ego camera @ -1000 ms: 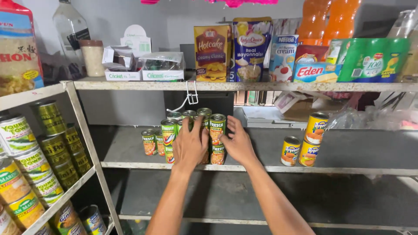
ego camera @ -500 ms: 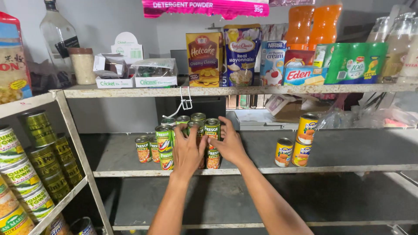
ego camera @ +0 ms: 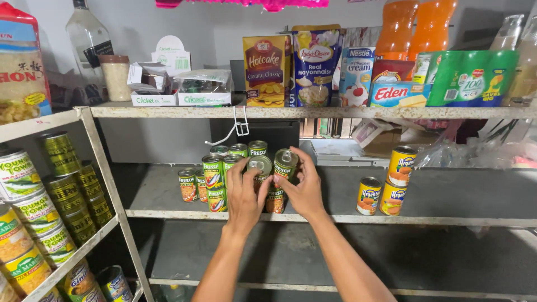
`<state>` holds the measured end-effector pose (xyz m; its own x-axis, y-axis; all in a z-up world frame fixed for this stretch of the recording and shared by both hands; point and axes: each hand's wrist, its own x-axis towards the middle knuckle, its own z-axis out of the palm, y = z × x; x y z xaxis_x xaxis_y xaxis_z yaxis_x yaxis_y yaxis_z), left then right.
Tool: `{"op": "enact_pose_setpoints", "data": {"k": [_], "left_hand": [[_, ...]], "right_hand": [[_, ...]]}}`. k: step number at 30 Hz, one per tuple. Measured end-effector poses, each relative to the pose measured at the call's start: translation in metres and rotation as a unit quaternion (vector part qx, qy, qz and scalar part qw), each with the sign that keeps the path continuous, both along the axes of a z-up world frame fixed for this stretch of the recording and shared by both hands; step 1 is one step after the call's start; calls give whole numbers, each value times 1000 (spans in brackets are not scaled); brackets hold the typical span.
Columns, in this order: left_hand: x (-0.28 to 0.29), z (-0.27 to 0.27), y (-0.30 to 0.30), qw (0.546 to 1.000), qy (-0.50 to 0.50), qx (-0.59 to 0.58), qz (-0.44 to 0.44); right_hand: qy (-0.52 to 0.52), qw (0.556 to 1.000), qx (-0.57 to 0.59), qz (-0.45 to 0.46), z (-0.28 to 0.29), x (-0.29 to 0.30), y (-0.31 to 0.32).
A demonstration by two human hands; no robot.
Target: The person is organizing and restocking various canned food items on shelves in a grocery store setting.
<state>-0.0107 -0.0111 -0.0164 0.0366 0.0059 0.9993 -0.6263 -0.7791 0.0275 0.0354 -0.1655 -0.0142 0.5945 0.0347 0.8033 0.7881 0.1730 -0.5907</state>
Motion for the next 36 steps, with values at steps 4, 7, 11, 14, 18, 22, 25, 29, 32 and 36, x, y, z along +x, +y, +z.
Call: {"op": "enact_pose_setpoints", "data": {"k": [4,7,11,14,18,22,25,29,32,36], "left_hand": [[-9,0,-12,997,-10,-24,-79],[-20,0,-25,981,1,-79,-178],[-37,-5,-39,904,57,-212,-368],[-53,-11,-42,895,91,-239,-366],[-76,-24,-47,930,152,-217,-253],[-99,-37,-49,935,167,-238,-204],[-118,-54,-35,930,156,-261,-208],[-147,-70,-9,894,155,-332,-259],[-181,-80,4,837,170,-416,-313],[-235,-85,15,793,167,-496,-312]], "right_hand": [[-16,1000,7,3,6,-24,-12],[-12,992,72,102,0,-23,-21],[61,975,91,196,-11,-23,-35],[58,965,84,241,-11,-35,-40],[26,967,31,252,-10,-57,-35],[95,945,-12,312,-31,-57,-24],[44,939,-39,339,-39,-71,-10],[143,898,-28,416,-57,-90,20],[238,839,-10,489,-70,-119,40],[259,763,-15,592,-90,-155,69]]}}
